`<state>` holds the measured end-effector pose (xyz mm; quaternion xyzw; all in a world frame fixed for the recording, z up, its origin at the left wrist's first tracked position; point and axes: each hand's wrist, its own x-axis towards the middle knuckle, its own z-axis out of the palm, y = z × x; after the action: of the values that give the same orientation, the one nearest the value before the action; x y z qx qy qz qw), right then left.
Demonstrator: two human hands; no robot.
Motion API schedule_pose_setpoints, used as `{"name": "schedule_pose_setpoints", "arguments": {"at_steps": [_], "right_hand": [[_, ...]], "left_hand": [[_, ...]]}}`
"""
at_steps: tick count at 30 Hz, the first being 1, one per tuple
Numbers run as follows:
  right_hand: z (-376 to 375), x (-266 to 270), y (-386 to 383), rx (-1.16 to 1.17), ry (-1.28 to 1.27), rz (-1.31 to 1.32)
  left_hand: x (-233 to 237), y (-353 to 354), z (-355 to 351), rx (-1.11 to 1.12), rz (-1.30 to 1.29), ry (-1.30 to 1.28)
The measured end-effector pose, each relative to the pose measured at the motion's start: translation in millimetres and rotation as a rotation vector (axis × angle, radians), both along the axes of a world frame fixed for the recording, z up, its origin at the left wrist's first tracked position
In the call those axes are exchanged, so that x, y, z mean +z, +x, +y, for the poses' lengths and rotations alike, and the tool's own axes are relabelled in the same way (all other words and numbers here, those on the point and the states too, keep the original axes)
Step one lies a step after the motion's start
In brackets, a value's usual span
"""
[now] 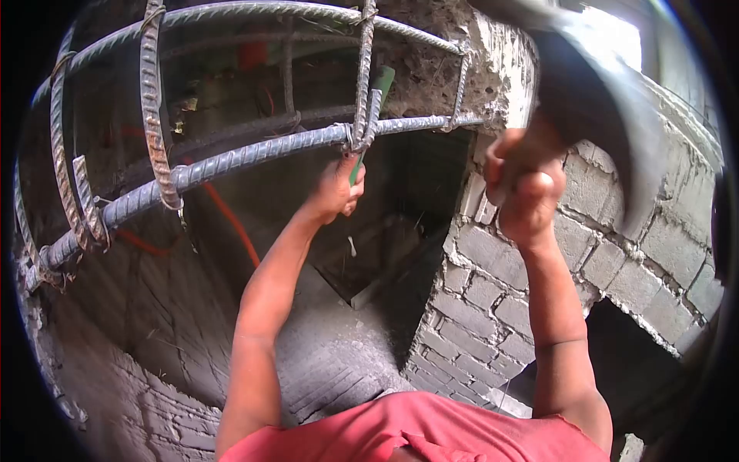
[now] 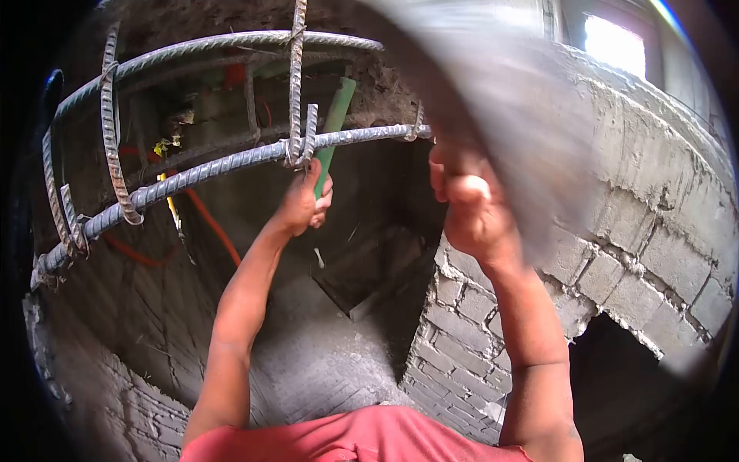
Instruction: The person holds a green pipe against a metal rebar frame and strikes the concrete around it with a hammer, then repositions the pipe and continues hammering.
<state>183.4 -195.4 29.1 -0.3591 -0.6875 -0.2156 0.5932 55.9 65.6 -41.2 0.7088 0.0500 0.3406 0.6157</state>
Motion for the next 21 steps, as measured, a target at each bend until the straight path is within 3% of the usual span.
{"name": "schedule_pose_setpoints", "arguments": {"at_steps": [3, 8, 11, 17, 18, 21], "right_hand": [[-7, 3, 9, 0.017, 0.082, -0.027], [-2, -25, 14, -0.039, 0.024, 0.055], [-14, -18, 5, -0.297, -0.033, -0.002], [4, -18, 41, -0.426, 0.098, -0.211], [8, -6, 28, -0.318, 0.049, -0.226], [25, 6, 33, -0.495, -0.232, -0.123]], "left_hand": [[-6, 8, 3, -0.171, -0.031, -0.072], [-5, 10, -2, -0.111, -0.034, -0.015], [-2, 7, 1, -0.051, -0.024, 0.065], [9, -6, -3, -0.028, 0.038, 0.108], [9, -6, -1, -0.031, 0.038, 0.120], [13, -7, -8, 0.022, 0.032, 0.146]]}}
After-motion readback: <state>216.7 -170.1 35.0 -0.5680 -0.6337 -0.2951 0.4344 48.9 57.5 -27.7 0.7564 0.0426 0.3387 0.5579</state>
